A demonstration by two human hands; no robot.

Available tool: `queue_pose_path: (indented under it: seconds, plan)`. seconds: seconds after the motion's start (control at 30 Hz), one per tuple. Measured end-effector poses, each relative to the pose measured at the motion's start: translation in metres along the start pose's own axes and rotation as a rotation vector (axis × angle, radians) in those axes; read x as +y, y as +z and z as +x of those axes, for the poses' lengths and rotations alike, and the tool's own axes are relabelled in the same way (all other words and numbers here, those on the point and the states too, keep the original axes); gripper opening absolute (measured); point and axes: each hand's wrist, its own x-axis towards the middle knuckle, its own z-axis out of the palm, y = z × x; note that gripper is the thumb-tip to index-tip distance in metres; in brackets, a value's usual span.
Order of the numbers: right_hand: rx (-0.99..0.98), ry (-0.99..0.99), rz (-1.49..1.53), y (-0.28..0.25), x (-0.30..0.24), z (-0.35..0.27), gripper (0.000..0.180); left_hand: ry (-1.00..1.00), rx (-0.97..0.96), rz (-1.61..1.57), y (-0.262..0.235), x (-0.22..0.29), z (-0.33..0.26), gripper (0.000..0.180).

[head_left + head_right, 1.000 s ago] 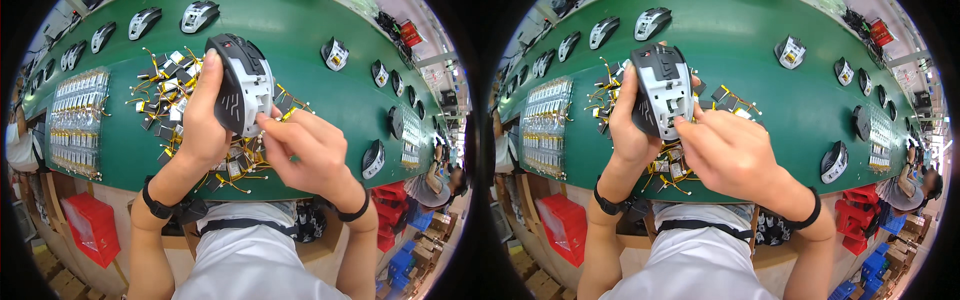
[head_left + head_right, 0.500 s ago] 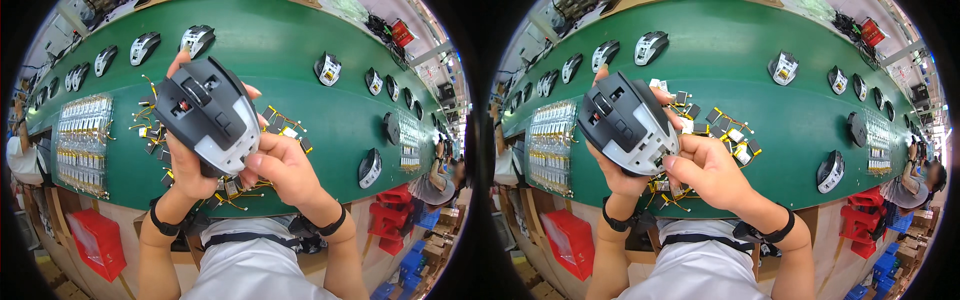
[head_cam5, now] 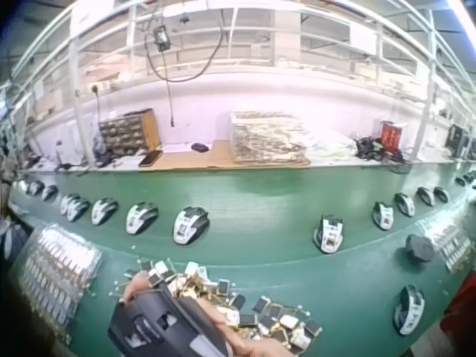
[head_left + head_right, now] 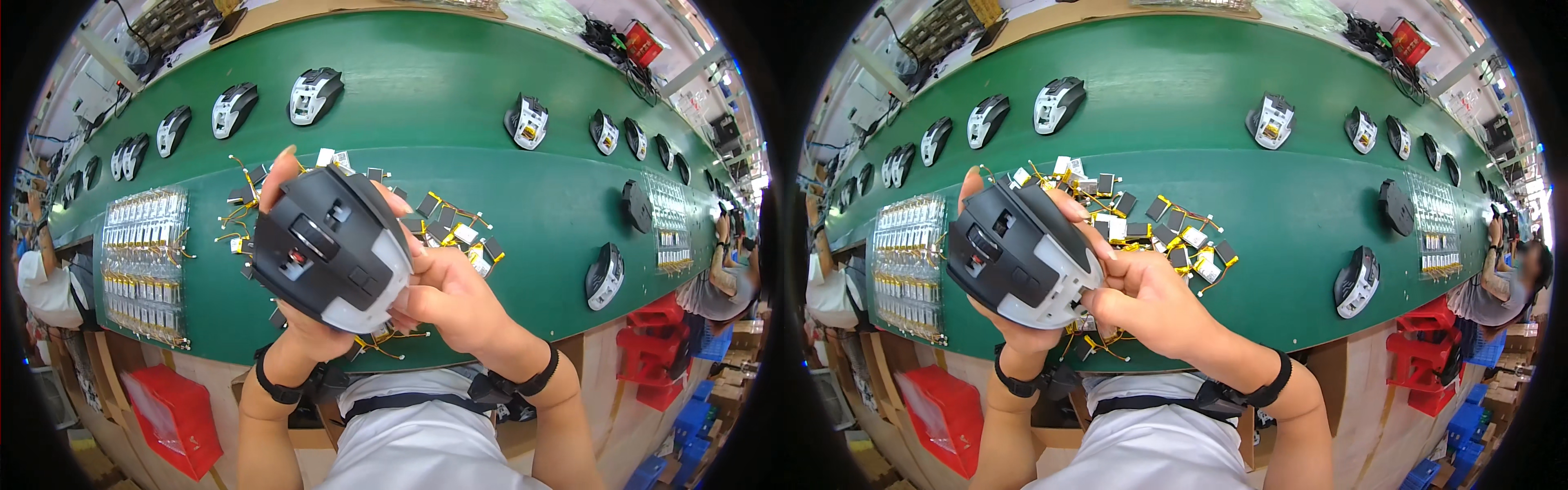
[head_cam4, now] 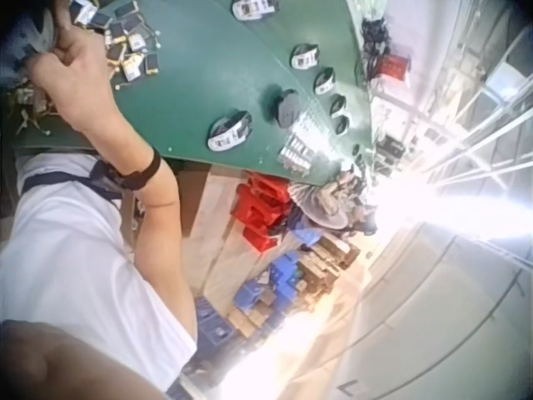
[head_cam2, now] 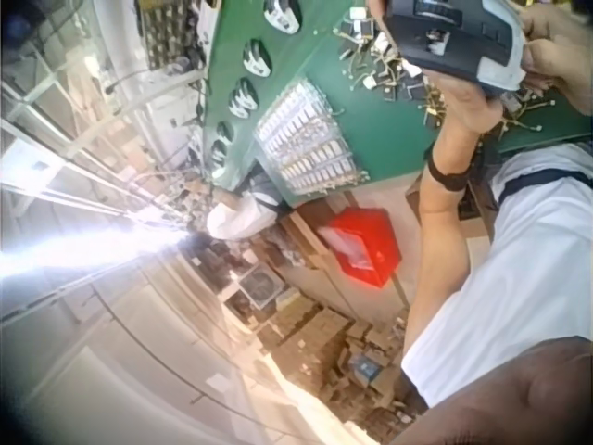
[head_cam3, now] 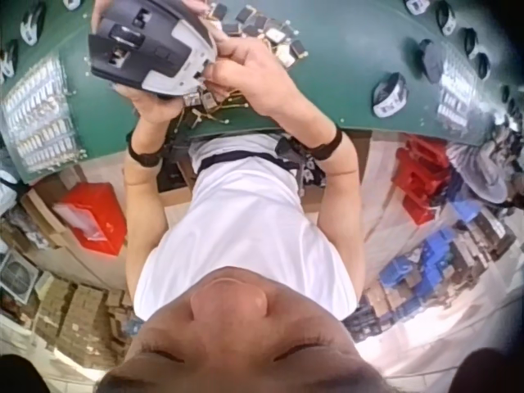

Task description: The person assembles electronic devices by inserting small battery packs into the internal compartments of black and white plastic casings. They pick up a casing, insert a battery, and place the unit on the table, repeating this process for multiple units.

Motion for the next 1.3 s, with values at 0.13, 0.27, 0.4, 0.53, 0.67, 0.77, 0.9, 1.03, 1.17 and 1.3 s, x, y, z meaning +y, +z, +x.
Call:
queue_pose_path:
  seconds: [0.13, 0.27, 0.4, 0.53, 0.67, 0.77, 0.9, 1.03, 1.17, 1.3]
  plan:
    - [-0.043, -0.057, -0.097, -0.003, 0.000, -0.007, 0.027, 0.041, 0.062, -0.151, 0.003, -0.007, 0.009, 0.073]
    - [0.124, -0.107, -0.198, -0.014, -0.009, -0.030, 0.026, -0.062, 0.053, -0.276, -0.013, -0.014, 0.015, 0.069]
    - [0.440, -0.636, -0.324, -0.010, -0.004, -0.018, 0.040, -0.163, 0.029, -0.262, -0.011, -0.021, 0.009, 0.065]
    - [0.248, -0.650, 0.119, 0.000, 0.000, -0.004, 0.033, -0.260, 0.131, -0.289, -0.006, -0.022, 0.009, 0.060]
    - [0.328, -0.920, -0.497, 0.004, 0.011, 0.012, 0.025, -0.334, 0.218, -0.334, -0.015, -0.020, 0.013, 0.057]
    - [0.401, -1.145, -0.990, -0.002, 0.000, 0.025, 0.033, -0.368, 0.298, -0.390, -0.015, -0.017, 0.013, 0.058]
    - [0.301, -1.177, -1.465, -0.008, 0.001, 0.022, 0.045, -0.382, 0.229, -0.435, -0.021, -0.016, 0.012, 0.059]
    - [0.189, -1.145, -1.627, -0.009, -0.001, 0.020, 0.049, -0.401, 0.327, -0.418, -0.022, -0.018, 0.012, 0.059]
    - [0.113, -1.252, -1.565, -0.017, -0.012, 0.016, 0.041, -0.384, 0.147, -0.494, -0.027, -0.020, 0.009, 0.059]
    - [0.186, -1.059, -1.389, -0.010, -0.019, 0.018, 0.026, -0.375, 0.218, -0.364, -0.023, -0.018, 0.008, 0.059]
